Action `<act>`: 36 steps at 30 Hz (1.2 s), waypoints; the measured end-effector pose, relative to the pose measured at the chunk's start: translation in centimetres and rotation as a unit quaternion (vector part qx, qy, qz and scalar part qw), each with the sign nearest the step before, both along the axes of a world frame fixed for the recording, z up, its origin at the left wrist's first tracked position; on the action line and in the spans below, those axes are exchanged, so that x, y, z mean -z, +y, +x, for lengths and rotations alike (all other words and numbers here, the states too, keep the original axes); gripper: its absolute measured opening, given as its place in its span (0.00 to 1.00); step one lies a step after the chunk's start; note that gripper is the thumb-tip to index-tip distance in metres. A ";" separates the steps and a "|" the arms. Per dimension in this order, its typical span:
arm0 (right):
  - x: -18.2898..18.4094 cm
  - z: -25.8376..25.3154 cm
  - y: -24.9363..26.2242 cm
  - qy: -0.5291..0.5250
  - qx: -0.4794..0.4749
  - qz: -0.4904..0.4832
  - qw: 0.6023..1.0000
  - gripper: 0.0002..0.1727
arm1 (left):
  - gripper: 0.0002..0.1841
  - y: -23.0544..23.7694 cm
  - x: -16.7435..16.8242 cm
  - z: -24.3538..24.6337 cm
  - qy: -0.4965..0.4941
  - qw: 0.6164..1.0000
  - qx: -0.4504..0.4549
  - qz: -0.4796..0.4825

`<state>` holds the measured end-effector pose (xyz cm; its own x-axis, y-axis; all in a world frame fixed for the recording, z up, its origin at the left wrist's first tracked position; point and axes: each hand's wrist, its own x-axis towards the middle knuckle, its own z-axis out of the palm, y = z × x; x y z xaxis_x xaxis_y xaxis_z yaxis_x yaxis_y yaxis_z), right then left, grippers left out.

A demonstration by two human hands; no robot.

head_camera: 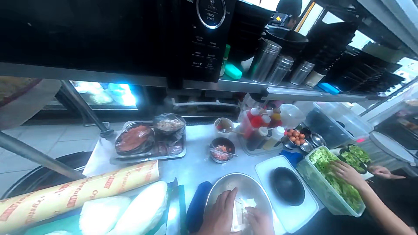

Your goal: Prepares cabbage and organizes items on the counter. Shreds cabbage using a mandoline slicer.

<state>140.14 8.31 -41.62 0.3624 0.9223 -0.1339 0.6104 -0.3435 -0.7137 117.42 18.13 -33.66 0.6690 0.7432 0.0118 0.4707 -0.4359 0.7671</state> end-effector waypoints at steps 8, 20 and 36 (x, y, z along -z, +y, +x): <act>-1.6 -1.1 0.1 -0.020 -0.020 0.031 0.999 0.12 | 0.64 0.1 -0.2 0.0 0.004 1.000 0.000 -0.009; 0.3 -0.1 0.0 -0.015 0.006 -0.026 1.000 0.12 | 0.63 0.0 -0.1 0.0 0.004 1.000 -0.001 -0.001; 0.4 -0.2 0.0 -0.028 -0.006 -0.006 1.000 0.11 | 0.63 -0.2 0.1 0.0 -0.002 1.000 0.001 0.013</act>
